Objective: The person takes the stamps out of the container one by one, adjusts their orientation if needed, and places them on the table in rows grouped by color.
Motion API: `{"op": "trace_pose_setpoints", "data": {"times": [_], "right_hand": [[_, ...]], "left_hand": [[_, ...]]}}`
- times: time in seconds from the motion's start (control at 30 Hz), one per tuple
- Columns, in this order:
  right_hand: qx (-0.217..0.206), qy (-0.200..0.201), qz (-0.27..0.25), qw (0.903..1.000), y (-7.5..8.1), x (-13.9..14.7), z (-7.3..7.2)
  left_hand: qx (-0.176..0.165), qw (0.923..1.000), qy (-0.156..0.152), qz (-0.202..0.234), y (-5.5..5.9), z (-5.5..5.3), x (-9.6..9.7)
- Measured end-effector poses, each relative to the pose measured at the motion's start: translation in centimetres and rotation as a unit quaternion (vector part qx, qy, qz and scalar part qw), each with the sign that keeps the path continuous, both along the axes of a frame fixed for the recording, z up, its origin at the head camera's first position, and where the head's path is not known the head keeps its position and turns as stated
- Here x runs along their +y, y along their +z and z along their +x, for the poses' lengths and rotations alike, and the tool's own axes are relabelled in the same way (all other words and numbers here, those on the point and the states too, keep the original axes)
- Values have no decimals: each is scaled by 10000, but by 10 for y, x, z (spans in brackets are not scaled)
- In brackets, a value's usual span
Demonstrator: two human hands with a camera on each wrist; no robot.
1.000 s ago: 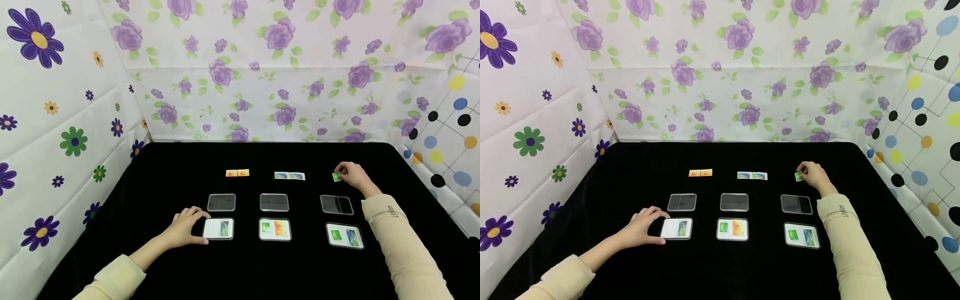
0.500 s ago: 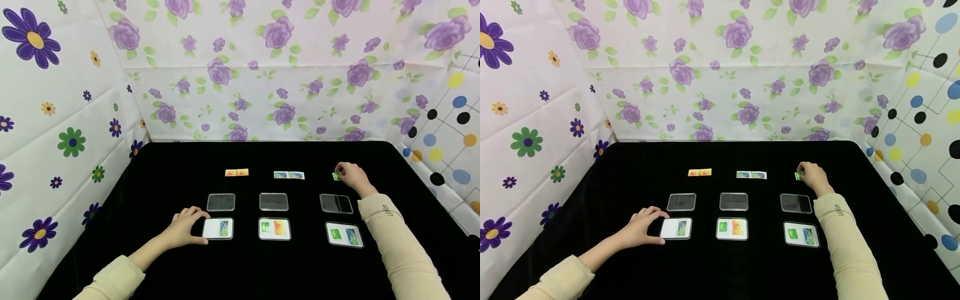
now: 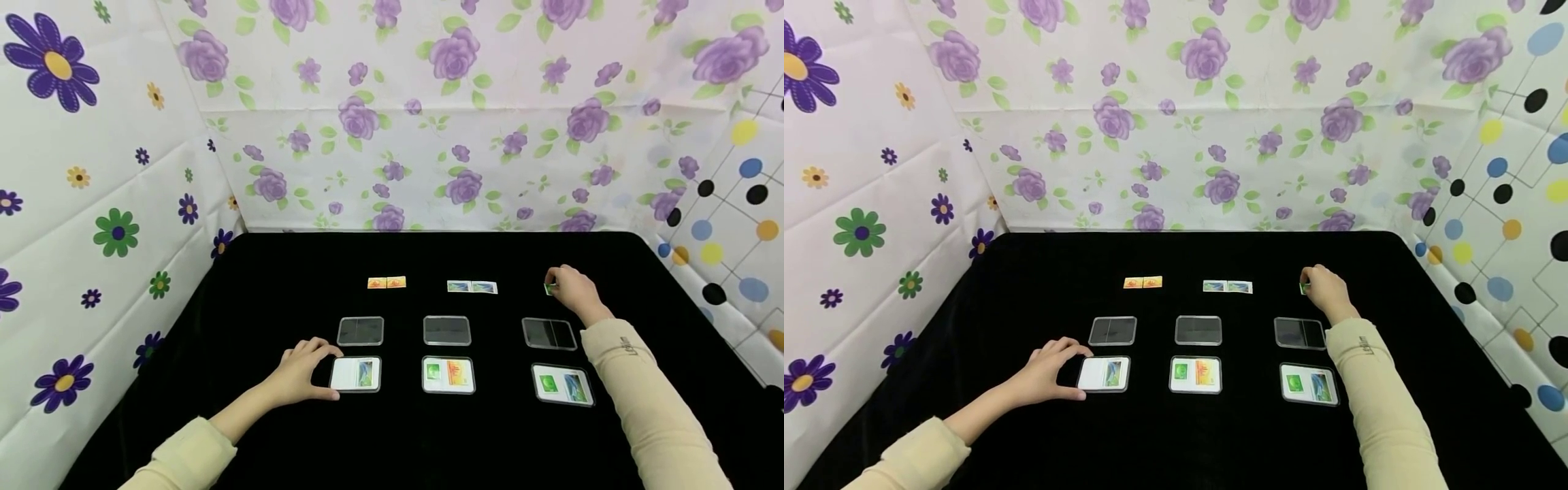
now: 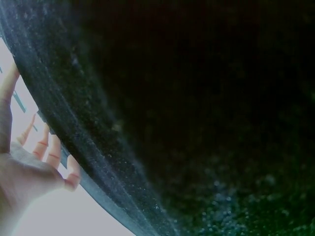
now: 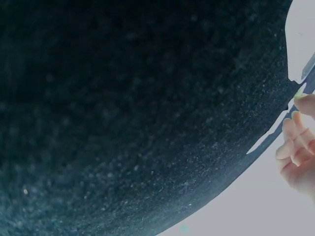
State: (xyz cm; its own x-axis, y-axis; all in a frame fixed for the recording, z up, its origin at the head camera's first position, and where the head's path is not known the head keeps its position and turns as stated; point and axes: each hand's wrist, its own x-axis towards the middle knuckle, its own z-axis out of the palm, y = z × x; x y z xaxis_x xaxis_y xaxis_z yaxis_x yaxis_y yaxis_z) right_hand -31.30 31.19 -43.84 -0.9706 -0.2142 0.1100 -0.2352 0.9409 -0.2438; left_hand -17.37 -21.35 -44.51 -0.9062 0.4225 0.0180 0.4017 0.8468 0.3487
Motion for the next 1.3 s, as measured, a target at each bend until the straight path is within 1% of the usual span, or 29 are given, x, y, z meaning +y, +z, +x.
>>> {"op": "trace_pose_setpoints", "data": {"times": [0.23,0.33,0.43,0.63,0.83,0.97,1.17,1.3], "right_hand": [[-19,8,65,10000,3,2,1],[-13,4,-5,10000,4,4,0],[-68,11,-13,10000,3,8,-1],[-250,126,138,9995,1,11,-3],[-109,238,235,9994,0,9,-2],[-106,263,248,9993,-1,9,-1],[-51,291,280,9992,0,10,-1],[-90,311,258,9991,0,10,1]], "left_hand": [[9,10000,-49,68,1,1,0],[7,10000,-44,64,1,1,-1],[-8,10000,-46,44,1,1,-1],[-50,10000,-14,24,1,0,-2],[-37,10000,0,38,2,2,0],[-23,10000,-10,44,2,3,0],[-54,10000,-20,20,2,1,0],[-69,10000,-7,9,2,1,0]]}}
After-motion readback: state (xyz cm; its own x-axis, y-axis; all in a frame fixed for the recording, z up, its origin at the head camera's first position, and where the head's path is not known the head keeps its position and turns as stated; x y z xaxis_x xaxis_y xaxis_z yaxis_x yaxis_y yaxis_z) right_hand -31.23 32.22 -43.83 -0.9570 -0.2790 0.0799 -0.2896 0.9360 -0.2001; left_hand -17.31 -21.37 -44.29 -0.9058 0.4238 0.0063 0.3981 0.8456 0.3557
